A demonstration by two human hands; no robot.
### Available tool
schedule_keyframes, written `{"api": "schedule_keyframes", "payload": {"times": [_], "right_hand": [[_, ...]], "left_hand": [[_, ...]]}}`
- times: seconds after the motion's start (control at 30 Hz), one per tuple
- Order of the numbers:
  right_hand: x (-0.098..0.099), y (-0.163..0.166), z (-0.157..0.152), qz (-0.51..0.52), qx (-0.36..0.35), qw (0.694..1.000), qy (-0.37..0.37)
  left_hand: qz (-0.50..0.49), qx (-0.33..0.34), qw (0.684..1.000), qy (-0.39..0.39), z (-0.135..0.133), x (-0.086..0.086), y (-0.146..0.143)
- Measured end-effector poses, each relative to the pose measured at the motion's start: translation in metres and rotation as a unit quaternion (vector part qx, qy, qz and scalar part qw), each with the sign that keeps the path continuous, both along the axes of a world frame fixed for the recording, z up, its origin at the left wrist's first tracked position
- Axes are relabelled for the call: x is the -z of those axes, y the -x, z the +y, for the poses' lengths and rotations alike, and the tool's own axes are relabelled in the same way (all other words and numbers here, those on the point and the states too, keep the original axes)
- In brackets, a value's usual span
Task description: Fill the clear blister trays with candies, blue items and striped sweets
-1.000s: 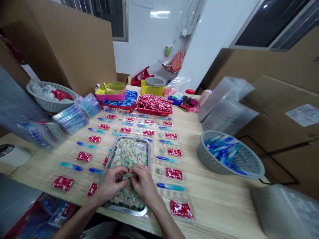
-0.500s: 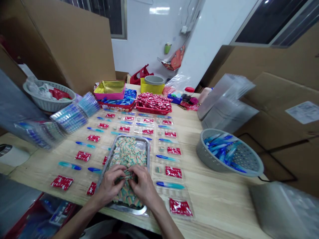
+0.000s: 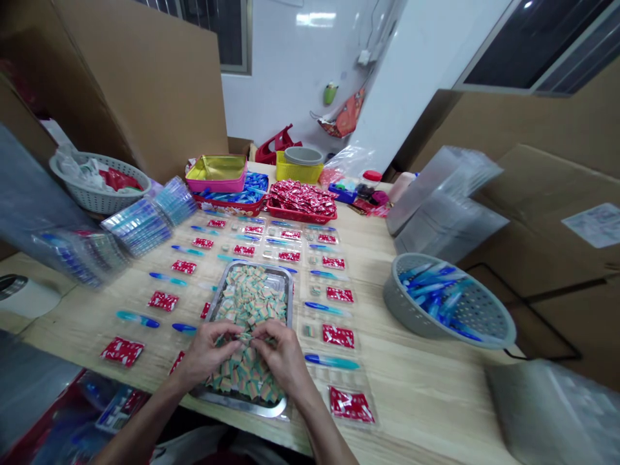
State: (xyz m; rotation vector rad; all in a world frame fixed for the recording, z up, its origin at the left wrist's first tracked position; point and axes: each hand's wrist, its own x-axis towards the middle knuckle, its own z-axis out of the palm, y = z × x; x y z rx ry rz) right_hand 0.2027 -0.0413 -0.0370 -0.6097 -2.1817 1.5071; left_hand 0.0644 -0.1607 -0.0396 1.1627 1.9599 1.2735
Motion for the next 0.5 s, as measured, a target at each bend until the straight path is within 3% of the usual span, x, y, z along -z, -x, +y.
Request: {"api": "schedule_keyframes", "payload": {"times": [0.17, 0.27, 0.4, 0.5], "right_hand": [[-0.001, -0.002, 0.003, -0.003, 0.018, 1.000, 0.018], [-0.008, -0.005, 0.005, -0.002, -0.011, 1.000, 0.024], [-0.014, -0.004, 0.003, 0.004, -0.070, 0.998, -0.004], [-0.008, 0.000, -0.002, -0.005, -0.045, 0.998, -0.038]], "left_hand": [[-0.020, -0.016, 0.999, 0.028, -0.001, 0.005, 0.003], [-0.042, -0.015, 0.999, 0.028, -0.001, 0.007, 0.004], [-0.043, -0.015, 0.999, 0.023, 0.001, 0.007, 0.002], [-0.036, -0.002, 0.999, 0.018, 0.001, 0.002, -0.002]]}}
